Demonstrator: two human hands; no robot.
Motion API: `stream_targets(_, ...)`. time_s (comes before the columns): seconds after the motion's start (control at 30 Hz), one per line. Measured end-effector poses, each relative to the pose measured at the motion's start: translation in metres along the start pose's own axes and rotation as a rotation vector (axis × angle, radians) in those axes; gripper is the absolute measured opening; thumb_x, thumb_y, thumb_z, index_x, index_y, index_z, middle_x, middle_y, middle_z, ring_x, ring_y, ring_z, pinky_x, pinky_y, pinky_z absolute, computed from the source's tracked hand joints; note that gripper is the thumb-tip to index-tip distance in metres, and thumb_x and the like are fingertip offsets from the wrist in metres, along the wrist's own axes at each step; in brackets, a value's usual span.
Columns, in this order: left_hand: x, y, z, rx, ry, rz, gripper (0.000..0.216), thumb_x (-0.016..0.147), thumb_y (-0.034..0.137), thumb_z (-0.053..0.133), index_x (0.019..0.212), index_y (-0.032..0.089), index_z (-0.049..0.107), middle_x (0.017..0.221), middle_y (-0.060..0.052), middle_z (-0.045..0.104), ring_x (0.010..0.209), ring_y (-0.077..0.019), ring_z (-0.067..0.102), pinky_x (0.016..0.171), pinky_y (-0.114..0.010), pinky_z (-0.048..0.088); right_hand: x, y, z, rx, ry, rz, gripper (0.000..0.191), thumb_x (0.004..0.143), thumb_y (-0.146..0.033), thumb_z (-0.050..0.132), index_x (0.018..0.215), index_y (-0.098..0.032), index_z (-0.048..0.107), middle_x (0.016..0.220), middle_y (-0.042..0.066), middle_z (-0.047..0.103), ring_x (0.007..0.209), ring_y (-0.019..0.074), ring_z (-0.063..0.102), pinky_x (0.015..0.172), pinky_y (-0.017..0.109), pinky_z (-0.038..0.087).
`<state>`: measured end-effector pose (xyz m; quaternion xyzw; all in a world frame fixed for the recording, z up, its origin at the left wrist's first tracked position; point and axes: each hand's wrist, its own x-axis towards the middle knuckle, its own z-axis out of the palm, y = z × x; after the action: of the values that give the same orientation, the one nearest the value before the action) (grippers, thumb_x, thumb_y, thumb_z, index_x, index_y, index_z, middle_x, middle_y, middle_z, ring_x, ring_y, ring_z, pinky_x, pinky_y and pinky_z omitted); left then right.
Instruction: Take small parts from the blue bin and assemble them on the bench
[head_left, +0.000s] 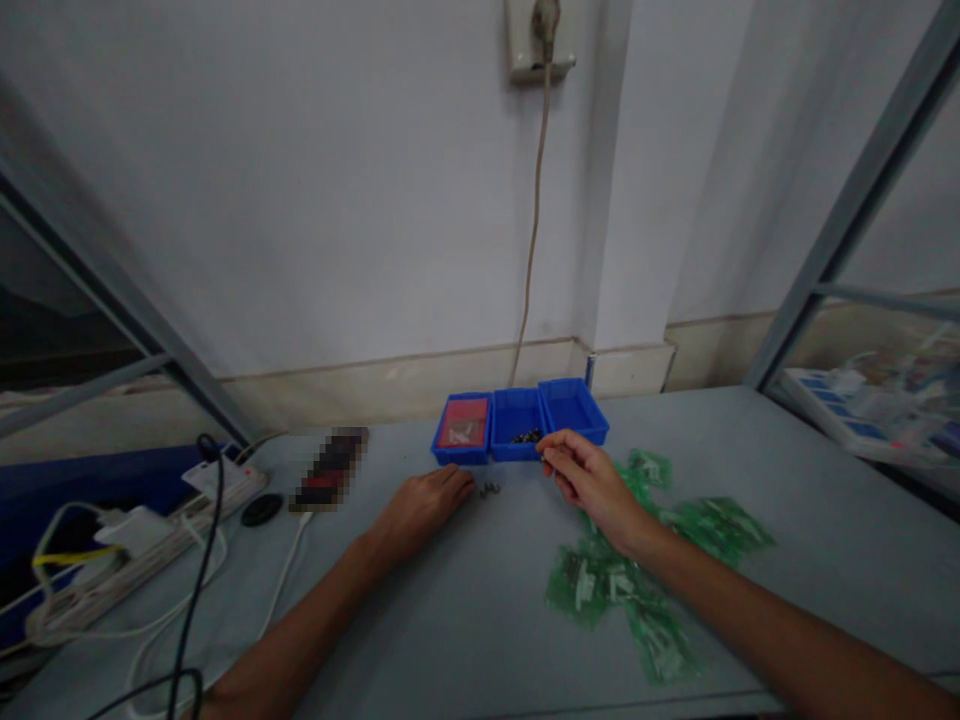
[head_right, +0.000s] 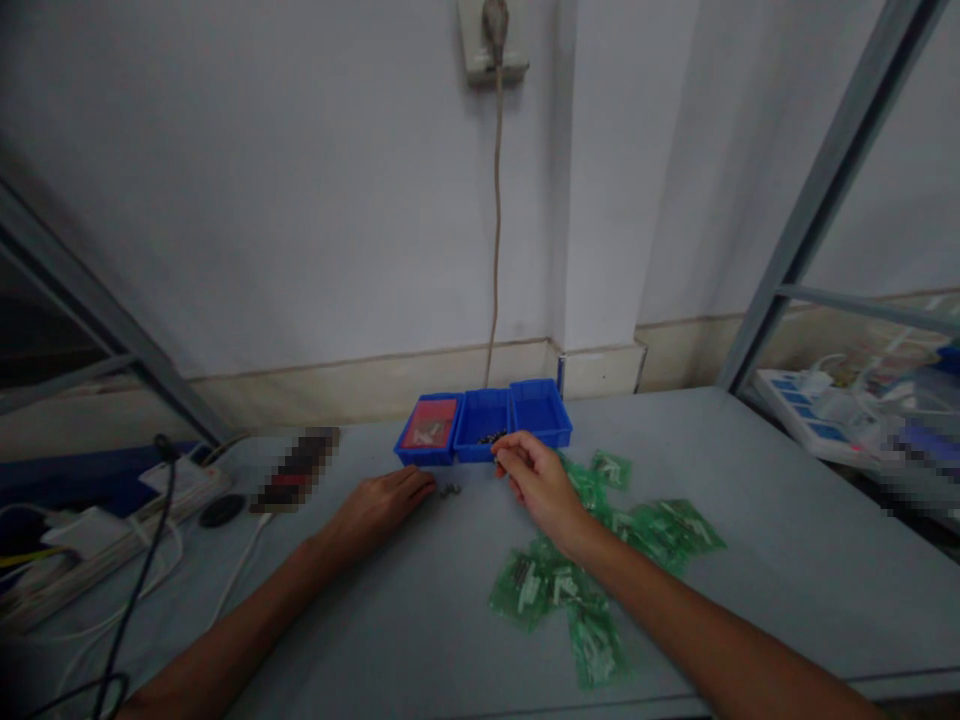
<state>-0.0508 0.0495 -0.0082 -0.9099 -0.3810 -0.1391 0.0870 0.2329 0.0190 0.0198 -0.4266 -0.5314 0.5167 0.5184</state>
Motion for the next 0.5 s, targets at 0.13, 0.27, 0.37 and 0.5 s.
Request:
stream_targets(0.13,0.0010,0.0019,-0.0026,-0.004,-0.010,0.010,0.040,0.114,0.039,0.032,0.107,0.019,0.066,0.093,-0.005,0.069,0.078,-0.0176,0.069,0.067,-0.026,0.054,0.0002,-0.0002,-0.0006,0.008,-0.015,0.025,0.029,0.090,-0.049,0.065,0.099,-0.022,0.066,0.071,-0.003,0.059,0.050,0.0094,0.041,0.044,0.022,0.025)
stream_targets(0.27,0.0011,0.0039,-0.0045,0.019,-0.023,0.008,0.039,0.113,0.040,0.034,0.104,0.019,0.066,0.094,-0.005,0.070,0.077,-0.0178,0.069,0.066,-0.026,0.054,-0.0001,0.0009,-0.0003,0.010,-0.008,0.046,0.027,0.089,-0.049,0.066,0.096,-0.023,0.067,0.068,-0.003,0.057,0.052,0.0108,0.044,0.045,0.022,0.027)
stream_targets(0.37,0.0016,0.0067,-0.0061,0.061,-0.046,-0.016,0.035,0.112,0.038,0.037,0.100,0.019,0.064,0.094,-0.006,0.070,0.077,-0.0187,0.069,0.064,-0.026,0.053,-0.0009,0.0003,0.0005,0.003,-0.001,0.049,0.027,0.088,-0.049,0.067,0.096,-0.023,0.068,0.068,-0.003,0.056,0.051,0.0109,0.043,0.044,0.022,0.026)
stream_targets(0.5,0.0034,0.0103,-0.0077,0.115,-0.073,-0.058,0.028,0.110,0.033,0.040,0.099,0.019,0.061,0.093,-0.007,0.069,0.076,-0.0204,0.069,0.060,-0.027,0.051,-0.0024,-0.0009,0.0013,0.004,0.010,0.027,0.027,0.087,-0.048,0.067,0.098,-0.024,0.067,0.072,-0.003,0.058,0.050,0.0104,0.042,0.042,0.023,0.025)
